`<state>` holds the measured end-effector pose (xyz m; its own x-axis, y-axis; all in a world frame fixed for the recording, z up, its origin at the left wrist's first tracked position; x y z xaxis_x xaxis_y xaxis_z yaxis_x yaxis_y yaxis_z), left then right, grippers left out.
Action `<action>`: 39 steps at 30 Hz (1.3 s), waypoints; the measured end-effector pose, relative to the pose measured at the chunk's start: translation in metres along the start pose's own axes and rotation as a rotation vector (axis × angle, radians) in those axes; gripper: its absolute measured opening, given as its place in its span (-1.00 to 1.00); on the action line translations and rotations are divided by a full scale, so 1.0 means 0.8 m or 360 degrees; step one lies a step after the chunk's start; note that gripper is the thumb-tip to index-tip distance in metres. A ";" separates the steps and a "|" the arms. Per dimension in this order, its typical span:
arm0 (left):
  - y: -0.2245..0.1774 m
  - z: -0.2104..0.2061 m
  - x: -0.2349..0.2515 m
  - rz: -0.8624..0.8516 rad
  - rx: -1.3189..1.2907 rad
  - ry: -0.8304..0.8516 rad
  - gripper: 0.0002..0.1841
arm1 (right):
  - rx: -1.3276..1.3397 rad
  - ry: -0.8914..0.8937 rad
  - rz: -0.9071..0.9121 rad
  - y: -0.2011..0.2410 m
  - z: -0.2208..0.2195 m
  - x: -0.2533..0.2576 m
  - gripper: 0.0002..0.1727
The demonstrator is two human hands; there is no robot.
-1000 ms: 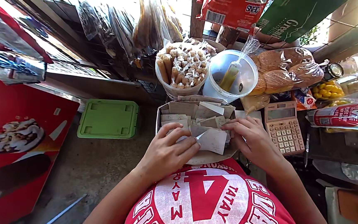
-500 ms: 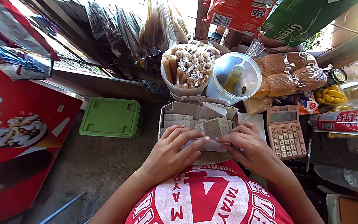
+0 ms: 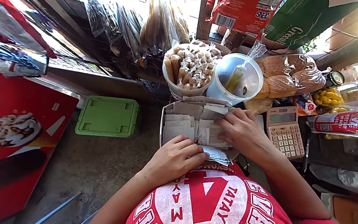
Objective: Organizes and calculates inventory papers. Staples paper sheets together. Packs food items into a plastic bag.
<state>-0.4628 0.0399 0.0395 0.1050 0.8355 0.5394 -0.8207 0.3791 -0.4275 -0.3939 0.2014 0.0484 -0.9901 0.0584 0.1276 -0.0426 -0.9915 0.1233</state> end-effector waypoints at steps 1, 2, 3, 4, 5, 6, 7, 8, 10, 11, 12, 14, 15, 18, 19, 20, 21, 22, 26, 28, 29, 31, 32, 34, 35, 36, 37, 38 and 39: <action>0.001 0.000 0.000 0.0007 0.0000 -0.0005 -0.83 | 0.0068 -0.0019 0.0005 -0.002 0.007 -0.005 -0.78; 0.001 0.000 0.000 0.0014 0.0008 -0.0011 -0.82 | 0.0142 -0.0030 0.0004 -0.002 0.014 -0.011 -0.84; 0.001 0.000 0.001 0.0019 0.0020 -0.0015 -0.80 | 0.0203 -0.0038 -0.0009 -0.002 0.020 -0.019 -0.84; 0.001 0.001 0.001 0.0022 0.0029 -0.0018 -0.78 | 0.0260 -0.0036 -0.0028 -0.002 0.023 -0.026 -0.80; 0.000 0.002 0.002 0.0025 0.0034 -0.0022 -0.77 | 0.0279 -0.0040 -0.0047 -0.001 0.025 -0.034 -0.78; 0.000 0.002 0.003 0.0025 0.0039 -0.0026 -0.76 | 0.0259 -0.0074 -0.0062 0.001 0.027 -0.040 -0.77; 0.000 0.002 0.003 0.0021 0.0041 -0.0028 -0.76 | 0.0216 -0.0120 -0.0081 0.003 0.029 -0.046 -0.78; 0.000 0.001 0.004 0.0014 0.0047 -0.0022 -0.76 | 0.0177 -0.0164 -0.0094 0.005 0.029 -0.050 -0.78; 0.000 -0.001 0.005 0.0015 0.0067 0.0006 -0.76 | 0.0130 -0.0233 -0.0096 0.009 0.030 -0.055 -0.79; 0.001 -0.002 0.006 0.0031 0.0084 0.0025 -0.74 | 0.0124 -0.0242 -0.0100 0.009 0.029 -0.056 -0.79; 0.002 -0.003 0.006 0.0058 0.0108 0.0043 -0.71 | 0.0127 -0.0242 -0.0109 0.009 0.029 -0.057 -0.78; 0.004 -0.004 0.007 0.0114 0.0144 0.0062 -0.62 | 0.0191 -0.0226 -0.0114 0.008 0.030 -0.060 -0.77; 0.005 -0.003 0.008 0.0129 0.0151 0.0068 -0.58 | 0.0238 -0.0217 -0.0107 0.009 0.030 -0.061 -0.76; 0.005 -0.005 0.009 0.0141 0.0180 0.0093 -0.48 | 0.0382 -0.0178 -0.0122 0.008 0.029 -0.065 -0.77; 0.005 -0.005 0.009 0.0142 0.0187 0.0098 -0.47 | 0.0412 -0.0163 -0.0141 0.006 0.027 -0.065 -0.77; 0.005 -0.006 0.008 0.0141 0.0190 0.0103 -0.47 | 0.0431 -0.0154 -0.0162 0.005 0.026 -0.065 -0.77; 0.005 -0.006 0.007 0.0136 0.0192 0.0106 -0.47 | 0.0449 -0.0150 -0.0174 0.003 0.025 -0.065 -0.77; 0.005 -0.006 0.007 0.0128 0.0191 0.0106 -0.48 | 0.0479 -0.0139 -0.0173 0.002 0.024 -0.066 -0.76; 0.002 -0.003 0.003 0.0068 0.0126 0.0073 -0.58 | 0.0796 -0.0037 -0.0124 -0.003 0.024 -0.063 -0.63; 0.000 -0.003 0.002 0.0045 0.0101 0.0072 -0.62 | 0.0742 -0.0098 -0.0197 -0.009 0.022 -0.054 -0.68; 0.000 -0.004 0.003 0.0040 0.0100 0.0075 -0.63 | 0.0663 -0.0125 -0.0240 -0.012 0.021 -0.048 -0.71; -0.001 -0.005 0.003 0.0038 0.0107 0.0074 -0.64 | 0.0505 -0.0099 -0.0279 -0.012 0.019 -0.036 -0.74; -0.001 -0.005 0.003 0.0037 0.0109 0.0075 -0.64 | 0.0433 -0.0089 -0.0277 -0.011 0.018 -0.030 -0.75; -0.002 -0.004 0.003 0.0028 0.0104 0.0081 -0.66 | 0.0315 -0.0085 -0.0263 -0.010 0.019 -0.020 -0.76; -0.002 -0.004 0.003 0.0022 0.0096 0.0085 -0.67 | 0.0274 -0.0090 -0.0261 -0.011 0.020 -0.016 -0.77; -0.002 -0.004 0.003 0.0012 0.0088 0.0084 -0.68 | 0.0241 -0.0093 -0.0257 -0.012 0.020 -0.014 -0.78; -0.003 -0.004 0.003 0.0003 0.0084 0.0078 -0.69 | 0.0212 -0.0078 -0.0260 -0.014 0.019 -0.012 -0.79; -0.003 -0.004 0.003 -0.0003 0.0072 0.0071 -0.70 | 0.0193 -0.0054 -0.0266 -0.016 0.016 -0.010 -0.81; -0.003 -0.003 0.002 -0.0004 0.0055 0.0065 -0.71 | 0.0179 -0.0035 -0.0272 -0.017 0.012 -0.009 -0.82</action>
<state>-0.4591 0.0415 0.0394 0.1294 0.8501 0.5104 -0.8392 0.3681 -0.4003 -0.3846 0.2156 0.0556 -0.9666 0.2282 0.1168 -0.1931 -0.9478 0.2539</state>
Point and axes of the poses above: each hand's wrist, its own x-axis towards the middle knuckle, its own z-axis out of the back of the hand, y = z × x, the point moved 7 cm from there along x, towards the middle knuckle, and after that the axes turned 2 degrees about -z, right-handed, at the moved point
